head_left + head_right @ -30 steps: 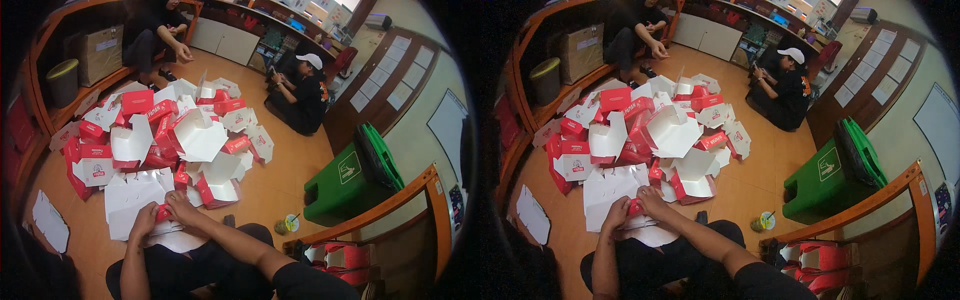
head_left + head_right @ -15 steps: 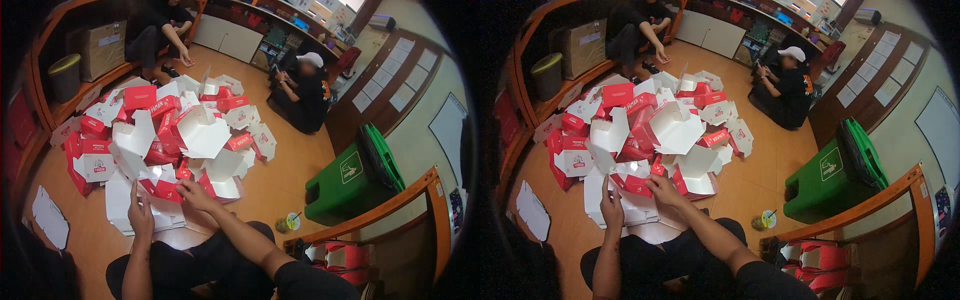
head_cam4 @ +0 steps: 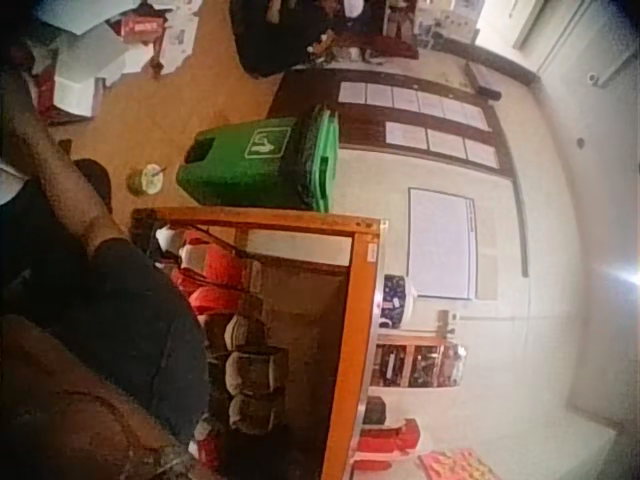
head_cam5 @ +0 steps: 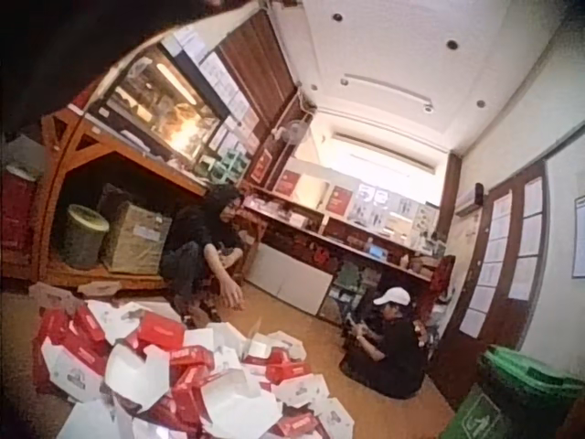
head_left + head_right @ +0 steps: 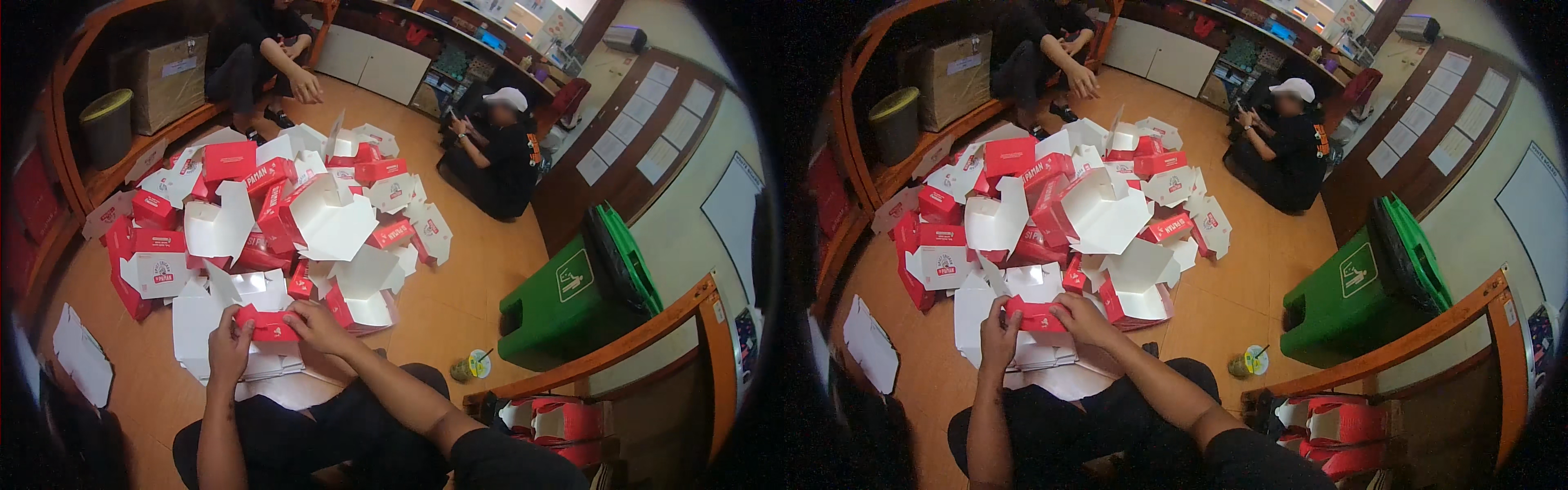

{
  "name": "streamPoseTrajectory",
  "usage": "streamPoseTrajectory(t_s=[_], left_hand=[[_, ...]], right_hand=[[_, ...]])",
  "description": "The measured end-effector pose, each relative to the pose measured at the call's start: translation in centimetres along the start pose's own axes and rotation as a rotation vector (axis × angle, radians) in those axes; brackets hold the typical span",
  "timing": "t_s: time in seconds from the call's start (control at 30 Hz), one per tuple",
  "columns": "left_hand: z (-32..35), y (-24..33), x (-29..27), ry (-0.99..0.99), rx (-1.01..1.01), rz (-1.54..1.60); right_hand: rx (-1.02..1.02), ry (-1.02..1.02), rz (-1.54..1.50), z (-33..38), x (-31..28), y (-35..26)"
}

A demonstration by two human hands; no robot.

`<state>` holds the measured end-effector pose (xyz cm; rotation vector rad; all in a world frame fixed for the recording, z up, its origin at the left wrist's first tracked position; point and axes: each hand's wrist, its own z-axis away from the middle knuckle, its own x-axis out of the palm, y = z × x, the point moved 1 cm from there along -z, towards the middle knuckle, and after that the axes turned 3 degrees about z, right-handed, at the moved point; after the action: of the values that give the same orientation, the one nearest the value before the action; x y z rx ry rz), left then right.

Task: The person sits on the floor and assembles red and white cardboard food boxes by hand. They pick up flat-packed box components, fold the sides, and interlock the tabs to form the box structure. The person works continuously on a large pile of boxes, stacking the finished units nearby.

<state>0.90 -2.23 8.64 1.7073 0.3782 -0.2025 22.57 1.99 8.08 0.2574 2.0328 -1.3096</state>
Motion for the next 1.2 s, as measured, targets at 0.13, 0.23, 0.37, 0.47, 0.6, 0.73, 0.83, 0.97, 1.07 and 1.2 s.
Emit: streamPoseTrajectory(t_s=[0.13, 0.23, 0.37, 0.47, 0.6, 0.73, 0.83, 0.97, 1.07, 1.2], left_hand=[[0.6, 1.7, 0.2, -0.036, 0.065, -0.288], [0.6, 1.0, 0.6, 0.112, 0.027, -0.326], [0.6, -0.6, 0.9, 0.154, 0.313, -0.223], [0.9, 0.8, 1.0, -0.022, 0.226, -0.244], [0.2, 0.5, 0.4, -0.086, 0.042, -0.100], [0.5, -0.4, 0.5, -0.092, 0.128, -0.071], [0.9, -0.9, 0.8, -0.118, 0.148, -0.114], [1.0, 0.5, -0.4, -0.013, 0.214, 0.058], [1.4, -0.3, -0.6, 0.349, 0.167, 0.407], [-0.6, -7.4, -1.1, 0.743, -0.150, -0.008]], right_hand=[[0.040, -0.054, -0.020, 0.2, -0.5, 0.2], [0.024, -0.085, -0.022, 0.2, -0.7, -0.8], [-0.062, -0.011, -0.010, 0.1, -0.1, 0.0], [-0.086, -0.023, 0.006, 0.7, -0.6, 0.2], [-0.024, -0.089, -0.036, 0.3, -0.9, -1.3], [-0.116, -0.049, -0.013, 0.0, -0.2, -1.8], [-0.106, -0.045, 0.068, 0.2, 0.0, -0.8], [0.049, -0.064, -0.099, 0.4, -1.5, -0.4], [0.087, 0.130, -0.217, -0.3, -4.3, -1.4], [0.064, 0.434, -0.528, -1.5, -8.4, -3.2]])
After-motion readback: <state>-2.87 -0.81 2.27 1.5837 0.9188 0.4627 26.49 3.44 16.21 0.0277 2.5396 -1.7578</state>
